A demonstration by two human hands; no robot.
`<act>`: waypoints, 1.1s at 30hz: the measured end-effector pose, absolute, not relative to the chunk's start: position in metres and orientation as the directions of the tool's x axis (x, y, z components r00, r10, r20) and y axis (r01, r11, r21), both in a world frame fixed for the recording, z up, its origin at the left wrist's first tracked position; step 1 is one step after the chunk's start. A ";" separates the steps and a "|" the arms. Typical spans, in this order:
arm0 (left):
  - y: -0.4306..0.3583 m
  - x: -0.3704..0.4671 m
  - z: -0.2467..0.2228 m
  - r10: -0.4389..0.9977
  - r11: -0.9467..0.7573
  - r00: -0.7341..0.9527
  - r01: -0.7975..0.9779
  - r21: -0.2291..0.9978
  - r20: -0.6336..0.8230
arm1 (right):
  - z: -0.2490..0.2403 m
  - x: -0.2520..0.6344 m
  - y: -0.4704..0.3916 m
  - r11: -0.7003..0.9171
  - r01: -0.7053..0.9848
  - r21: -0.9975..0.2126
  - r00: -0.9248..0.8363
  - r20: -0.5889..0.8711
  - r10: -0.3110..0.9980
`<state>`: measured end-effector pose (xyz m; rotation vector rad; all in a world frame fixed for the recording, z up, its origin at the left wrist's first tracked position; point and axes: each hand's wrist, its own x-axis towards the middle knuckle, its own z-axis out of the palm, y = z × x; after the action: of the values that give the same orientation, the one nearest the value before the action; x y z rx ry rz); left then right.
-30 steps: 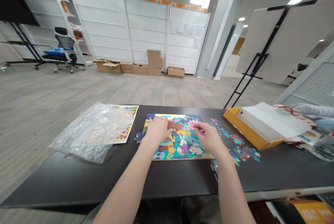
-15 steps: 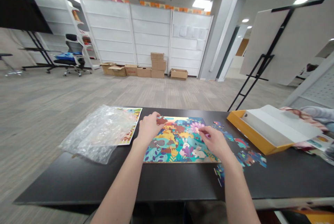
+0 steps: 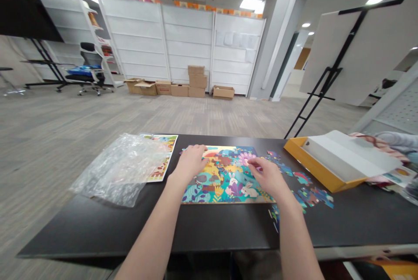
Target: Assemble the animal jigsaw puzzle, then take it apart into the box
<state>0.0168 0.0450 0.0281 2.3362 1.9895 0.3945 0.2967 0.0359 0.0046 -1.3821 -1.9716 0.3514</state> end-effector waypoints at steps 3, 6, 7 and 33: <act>0.042 0.043 0.023 0.960 -0.266 0.249 0.955 0.135 0.128 | 0.004 0.295 0.036 0.412 0.696 -0.588 -0.202 0.391 0.898; 0.043 0.058 0.015 0.943 -0.324 0.307 0.936 0.135 0.130 | 0.004 0.296 0.035 0.409 0.691 -0.596 -0.207 0.379 0.902; 0.044 0.059 0.012 0.934 -0.348 0.330 0.927 0.140 0.134 | 0.003 0.297 0.035 0.405 0.695 -0.594 -0.208 0.374 0.904; 0.045 0.001 0.023 0.989 0.032 -0.045 0.995 0.089 0.142 | 0.007 0.312 0.031 0.361 0.717 -0.596 -0.194 0.327 0.925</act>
<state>0.0013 0.0446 0.0234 2.1986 2.2857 0.2602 0.3117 0.0307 0.0067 -1.4200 -1.9789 0.4125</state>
